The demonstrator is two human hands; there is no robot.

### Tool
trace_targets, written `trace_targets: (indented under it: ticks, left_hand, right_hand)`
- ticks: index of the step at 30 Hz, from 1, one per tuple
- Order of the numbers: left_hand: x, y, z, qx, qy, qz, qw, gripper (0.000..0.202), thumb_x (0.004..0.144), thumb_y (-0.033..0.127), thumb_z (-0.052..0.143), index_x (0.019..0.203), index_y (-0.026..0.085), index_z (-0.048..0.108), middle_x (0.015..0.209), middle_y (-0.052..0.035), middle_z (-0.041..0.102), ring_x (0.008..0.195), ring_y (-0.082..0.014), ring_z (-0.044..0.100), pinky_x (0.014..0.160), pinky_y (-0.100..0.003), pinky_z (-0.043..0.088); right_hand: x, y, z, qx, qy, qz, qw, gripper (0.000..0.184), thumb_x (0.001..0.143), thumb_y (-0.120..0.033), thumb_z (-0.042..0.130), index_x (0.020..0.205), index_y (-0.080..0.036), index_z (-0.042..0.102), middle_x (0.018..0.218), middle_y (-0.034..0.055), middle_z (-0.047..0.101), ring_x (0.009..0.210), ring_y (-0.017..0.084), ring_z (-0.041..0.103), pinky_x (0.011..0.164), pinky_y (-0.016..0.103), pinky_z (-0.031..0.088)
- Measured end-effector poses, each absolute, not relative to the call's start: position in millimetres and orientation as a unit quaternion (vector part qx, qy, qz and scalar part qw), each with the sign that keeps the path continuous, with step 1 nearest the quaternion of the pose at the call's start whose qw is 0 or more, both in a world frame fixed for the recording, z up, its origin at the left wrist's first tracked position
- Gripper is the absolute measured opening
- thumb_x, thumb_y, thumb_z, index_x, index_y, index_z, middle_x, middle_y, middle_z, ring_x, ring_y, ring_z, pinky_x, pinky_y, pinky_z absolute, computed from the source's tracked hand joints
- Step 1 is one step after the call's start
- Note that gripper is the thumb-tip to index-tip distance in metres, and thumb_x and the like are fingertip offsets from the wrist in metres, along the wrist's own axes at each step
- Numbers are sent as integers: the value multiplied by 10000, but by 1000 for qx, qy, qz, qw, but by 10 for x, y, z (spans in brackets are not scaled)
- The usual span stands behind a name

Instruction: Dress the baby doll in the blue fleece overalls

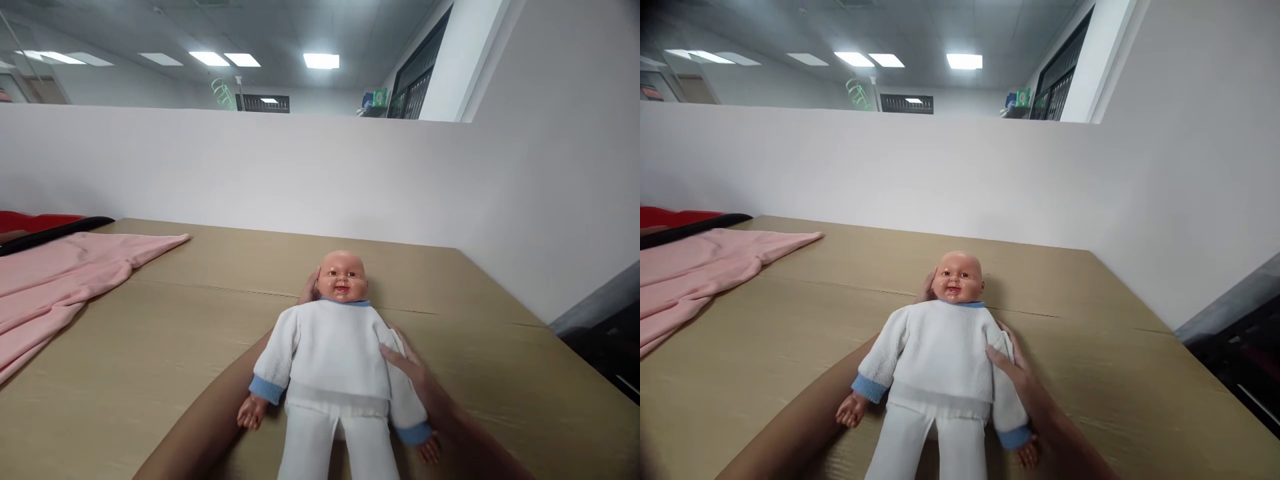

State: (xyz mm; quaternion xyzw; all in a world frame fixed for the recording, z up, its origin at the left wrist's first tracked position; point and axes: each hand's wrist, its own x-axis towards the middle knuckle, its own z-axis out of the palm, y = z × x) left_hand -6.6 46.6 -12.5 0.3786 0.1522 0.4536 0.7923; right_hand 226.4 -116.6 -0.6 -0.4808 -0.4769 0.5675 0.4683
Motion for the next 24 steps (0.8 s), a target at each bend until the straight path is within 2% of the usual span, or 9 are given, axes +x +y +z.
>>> trace_targets:
  ticks: [3,6,9,12,15,17,24]
  left_hand:
    - [-103,723,-185,347,154,451,808,704,1073,634,347,1393,81,644,1423,-162,734,1507,-364,527,1310,-491,319]
    - [-179,947,-250,352,162,426,817,609,1066,556,451,1366,76,675,1379,-166,759,1474,-354,573,1339,-486,282]
    - [-289,1096,-310,377,163,372,832,659,1024,582,548,1419,66,660,1365,-189,763,1440,-370,613,1335,-507,301]
    - [-383,1169,-325,397,155,328,843,734,1025,618,540,1482,50,622,1387,-201,748,1437,-378,618,1323,-515,325]
    - [-425,1207,-293,401,150,321,845,732,1038,620,524,1501,61,612,1411,-203,734,1430,-390,622,1319,-541,328]
    - [-430,1229,-270,403,151,331,840,701,1039,603,543,1497,78,622,1418,-197,732,1433,-387,620,1322,-544,327]
    - [-410,1251,-333,402,165,351,829,617,1032,555,602,1432,92,685,1425,-181,732,1467,-388,586,1327,-534,331]
  right_hand:
    - [2368,-1155,-108,-481,-525,531,460,803,930,-632,756,1610,-325,461,1712,59,490,1606,302,423,1361,504,287]
    - [2454,-1149,-110,-500,-571,490,430,825,980,-634,690,1676,-335,363,1784,58,363,1652,290,332,1376,502,238]
    - [2511,-1117,-125,-541,-600,434,399,895,978,-652,677,1710,-308,294,1817,88,272,1681,304,252,1381,536,211]
    - [2516,-1089,-163,-544,-604,401,422,818,978,-631,685,1657,-291,382,1781,113,349,1655,311,314,1371,537,246]
    - [2491,-1079,-192,-530,-576,417,462,666,993,-608,670,1553,-295,488,1675,130,510,1536,320,504,1297,518,400]
    - [2481,-1076,-202,-533,-570,416,468,614,1005,-599,654,1527,-308,516,1637,122,552,1483,325,559,1259,518,451]
    - [2491,-1087,-221,-555,-664,293,406,633,1024,-564,638,1604,-354,496,1719,60,462,1605,326,392,1362,574,260]
